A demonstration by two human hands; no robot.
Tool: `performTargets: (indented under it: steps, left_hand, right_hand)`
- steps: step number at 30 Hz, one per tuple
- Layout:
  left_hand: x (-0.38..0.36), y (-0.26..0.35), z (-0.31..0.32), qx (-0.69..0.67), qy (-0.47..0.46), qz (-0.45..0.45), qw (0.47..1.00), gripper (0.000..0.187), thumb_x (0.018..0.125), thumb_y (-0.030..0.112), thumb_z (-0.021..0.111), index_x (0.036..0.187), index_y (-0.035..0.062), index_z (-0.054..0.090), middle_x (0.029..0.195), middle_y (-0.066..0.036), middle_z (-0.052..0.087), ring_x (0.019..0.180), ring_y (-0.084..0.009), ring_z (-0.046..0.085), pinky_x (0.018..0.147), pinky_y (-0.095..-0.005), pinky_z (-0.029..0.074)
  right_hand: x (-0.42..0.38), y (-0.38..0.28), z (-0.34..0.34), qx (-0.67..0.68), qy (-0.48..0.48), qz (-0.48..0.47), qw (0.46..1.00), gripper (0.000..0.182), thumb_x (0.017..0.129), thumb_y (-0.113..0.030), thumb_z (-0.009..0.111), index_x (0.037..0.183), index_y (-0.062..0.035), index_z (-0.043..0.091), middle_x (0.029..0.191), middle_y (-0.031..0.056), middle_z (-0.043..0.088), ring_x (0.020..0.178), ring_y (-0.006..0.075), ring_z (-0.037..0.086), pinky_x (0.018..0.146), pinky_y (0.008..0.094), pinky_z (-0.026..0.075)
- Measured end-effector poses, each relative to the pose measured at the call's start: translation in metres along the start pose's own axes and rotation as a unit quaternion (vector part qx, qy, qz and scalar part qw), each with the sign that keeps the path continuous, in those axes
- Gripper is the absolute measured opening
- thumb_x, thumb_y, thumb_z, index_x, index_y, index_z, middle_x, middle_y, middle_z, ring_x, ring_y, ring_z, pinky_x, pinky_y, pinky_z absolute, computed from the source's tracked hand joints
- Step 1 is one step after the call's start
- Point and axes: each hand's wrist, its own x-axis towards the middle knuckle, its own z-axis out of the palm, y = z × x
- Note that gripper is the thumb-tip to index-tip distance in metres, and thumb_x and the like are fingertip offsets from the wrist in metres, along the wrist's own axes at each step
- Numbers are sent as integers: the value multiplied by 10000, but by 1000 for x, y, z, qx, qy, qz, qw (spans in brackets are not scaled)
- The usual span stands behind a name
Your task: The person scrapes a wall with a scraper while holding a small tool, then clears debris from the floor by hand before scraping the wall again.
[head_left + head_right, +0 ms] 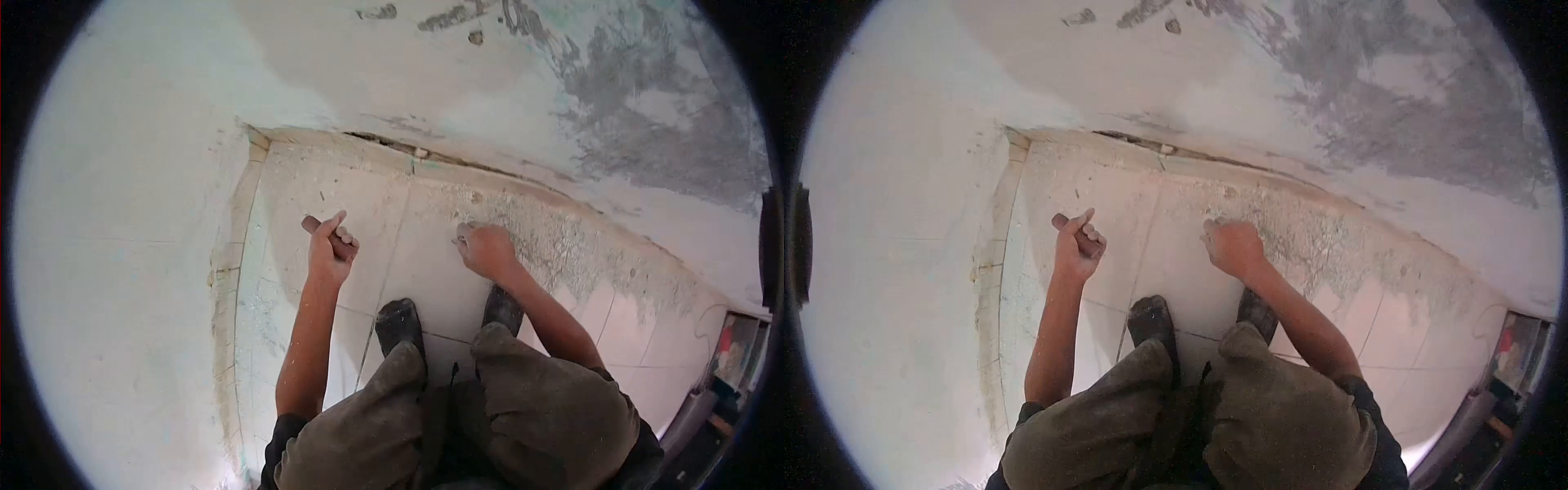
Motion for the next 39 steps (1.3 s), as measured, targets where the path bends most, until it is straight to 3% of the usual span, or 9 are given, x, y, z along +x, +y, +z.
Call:
performTargets:
  steps: [6,13,17,20,22,25,33,36,39]
  left_hand:
    - [-2,-2,8,-5,-24,3,1000,209,826,155,620,1015,70,595,613,39,518,535,-103,501,585,-264,444]
    - [-5,29,58,160,-35,69,984,186,845,173,593,987,55,574,618,1,451,489,-93,427,466,-254,381]
    - [-12,62,99,279,-80,211,933,240,871,188,556,1056,41,598,586,-4,450,405,-74,343,366,-237,245]
    - [-41,71,130,277,-135,273,911,218,877,186,552,1032,46,615,613,-7,475,433,-68,362,374,-233,261]
    - [-54,63,143,281,-148,292,902,214,882,170,561,1022,18,615,656,-28,517,517,-75,438,425,-224,339]
    - [-68,40,155,384,-256,294,837,265,902,192,578,1030,-39,590,821,-66,577,693,-107,541,605,-243,452]
    - [-90,19,185,306,-375,164,860,259,940,195,539,1022,-50,551,961,-71,578,834,-118,580,726,-274,529]
    - [-86,18,190,301,-363,206,857,307,949,229,529,1160,6,522,897,-46,625,730,-93,595,512,-202,379]
    - [-88,23,197,293,-383,182,857,225,941,174,538,1032,-31,548,934,-51,583,864,-111,576,723,-287,533]
  right_hand:
    - [0,2,0,19,-25,-3,1000,110,749,-150,560,763,-53,610,733,181,621,706,375,613,624,483,474]
    - [29,-11,-46,-83,-114,-91,986,91,685,-118,577,743,-61,620,712,154,629,704,349,629,616,469,490]
    - [58,-44,-114,-102,-12,-95,990,136,780,-183,568,786,-64,634,722,167,629,720,382,612,612,475,478]
    - [55,-81,-173,-12,96,-52,994,190,822,-185,581,882,-28,668,790,198,641,727,328,643,650,407,501]
    - [52,-88,-189,190,353,-92,911,212,849,-134,599,1000,-2,669,857,188,671,739,203,650,693,313,495]
    - [41,-89,-194,282,478,-58,830,217,868,-82,591,1030,51,650,901,146,677,788,123,589,724,262,464]
    - [39,-83,-178,342,515,-69,783,219,876,-75,587,1005,97,626,901,130,654,795,141,572,713,266,456]
    - [46,-82,-180,358,532,-66,764,197,865,-85,611,965,83,633,847,128,652,758,134,568,671,266,456]
    - [49,-87,-188,366,527,-61,765,212,882,-100,596,975,87,634,870,112,647,781,134,561,700,270,449]
